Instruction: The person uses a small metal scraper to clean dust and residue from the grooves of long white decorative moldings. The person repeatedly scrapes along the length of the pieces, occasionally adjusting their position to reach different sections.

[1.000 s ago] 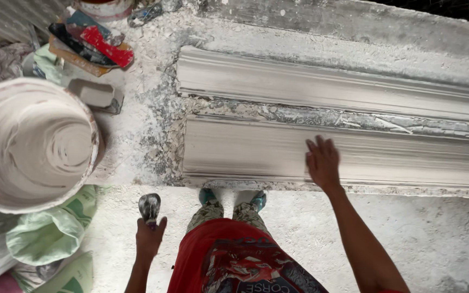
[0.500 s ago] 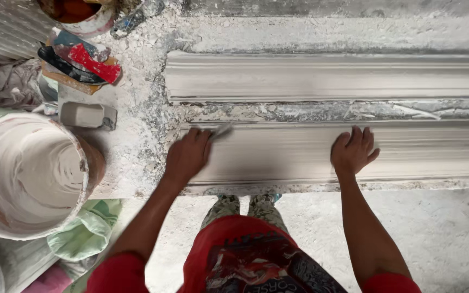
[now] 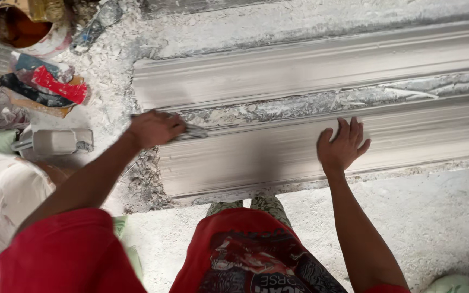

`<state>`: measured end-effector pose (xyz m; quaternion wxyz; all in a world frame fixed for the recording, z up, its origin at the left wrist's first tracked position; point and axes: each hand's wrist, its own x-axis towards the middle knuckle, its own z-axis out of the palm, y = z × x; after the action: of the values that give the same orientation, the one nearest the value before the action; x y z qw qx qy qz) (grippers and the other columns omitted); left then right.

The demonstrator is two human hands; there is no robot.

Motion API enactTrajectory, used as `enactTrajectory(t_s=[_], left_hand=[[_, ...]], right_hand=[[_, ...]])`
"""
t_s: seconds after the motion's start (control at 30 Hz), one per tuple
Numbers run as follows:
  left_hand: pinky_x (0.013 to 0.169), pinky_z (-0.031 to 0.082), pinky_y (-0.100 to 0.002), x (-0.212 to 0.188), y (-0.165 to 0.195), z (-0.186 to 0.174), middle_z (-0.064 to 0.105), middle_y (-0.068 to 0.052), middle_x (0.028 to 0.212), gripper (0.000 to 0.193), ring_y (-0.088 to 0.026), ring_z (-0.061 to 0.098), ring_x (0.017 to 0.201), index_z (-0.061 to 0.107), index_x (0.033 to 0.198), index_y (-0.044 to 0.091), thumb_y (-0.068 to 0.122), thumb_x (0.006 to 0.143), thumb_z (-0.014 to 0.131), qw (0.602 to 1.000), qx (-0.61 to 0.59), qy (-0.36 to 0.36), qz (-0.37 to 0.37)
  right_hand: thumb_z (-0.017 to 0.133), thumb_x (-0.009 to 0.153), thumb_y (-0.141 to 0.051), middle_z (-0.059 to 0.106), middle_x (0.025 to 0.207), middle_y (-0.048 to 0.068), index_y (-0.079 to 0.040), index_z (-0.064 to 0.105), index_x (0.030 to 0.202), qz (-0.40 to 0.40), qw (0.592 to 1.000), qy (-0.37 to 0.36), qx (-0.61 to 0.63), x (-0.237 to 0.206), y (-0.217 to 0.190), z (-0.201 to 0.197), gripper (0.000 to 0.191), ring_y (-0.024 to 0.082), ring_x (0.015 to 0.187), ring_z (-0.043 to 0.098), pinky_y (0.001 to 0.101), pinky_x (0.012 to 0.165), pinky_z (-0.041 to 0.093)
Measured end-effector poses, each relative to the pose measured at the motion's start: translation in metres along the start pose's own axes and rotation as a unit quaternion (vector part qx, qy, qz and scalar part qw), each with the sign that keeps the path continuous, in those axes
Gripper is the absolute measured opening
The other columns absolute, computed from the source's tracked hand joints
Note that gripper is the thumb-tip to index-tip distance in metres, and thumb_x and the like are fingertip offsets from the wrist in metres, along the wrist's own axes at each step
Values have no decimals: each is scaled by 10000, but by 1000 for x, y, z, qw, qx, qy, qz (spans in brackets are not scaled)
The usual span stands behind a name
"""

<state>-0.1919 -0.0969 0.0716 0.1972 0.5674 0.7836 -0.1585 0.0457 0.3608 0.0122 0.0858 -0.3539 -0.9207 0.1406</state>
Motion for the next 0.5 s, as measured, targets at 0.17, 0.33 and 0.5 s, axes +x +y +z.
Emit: enactTrajectory(t_s=[0.17,0.33,0.5], left_hand=[[791,619,-391,88,37,-19,649,-55,1133,220,-259,730,929,565,1218,133,184,1004,574,992,-14,116,46],[748,625,-401,83,38,-35,639,-117,1150,282,-282,732,895,547,1214,105,175,942,571,994,3,88,66],[743,620,-438,77,26,-39,659,-110,1101,293,-305,729,861,539,1234,114,191,953,570,995,-41,43,76]], right_hand=[[515,983,-338,415,1606,171,-100,596,1385,11,1000,-4,-3,-1,-1,-1,474,341,1547,259,655,1216,25],[520,975,-326,416,1620,173,-104,600,1386,7,1000,1,-4,0,1,3,474,352,1555,250,645,1215,19],[542,970,-341,427,1615,175,-95,609,1376,0,999,12,-34,-1,6,7,480,367,1553,265,643,1222,25]])
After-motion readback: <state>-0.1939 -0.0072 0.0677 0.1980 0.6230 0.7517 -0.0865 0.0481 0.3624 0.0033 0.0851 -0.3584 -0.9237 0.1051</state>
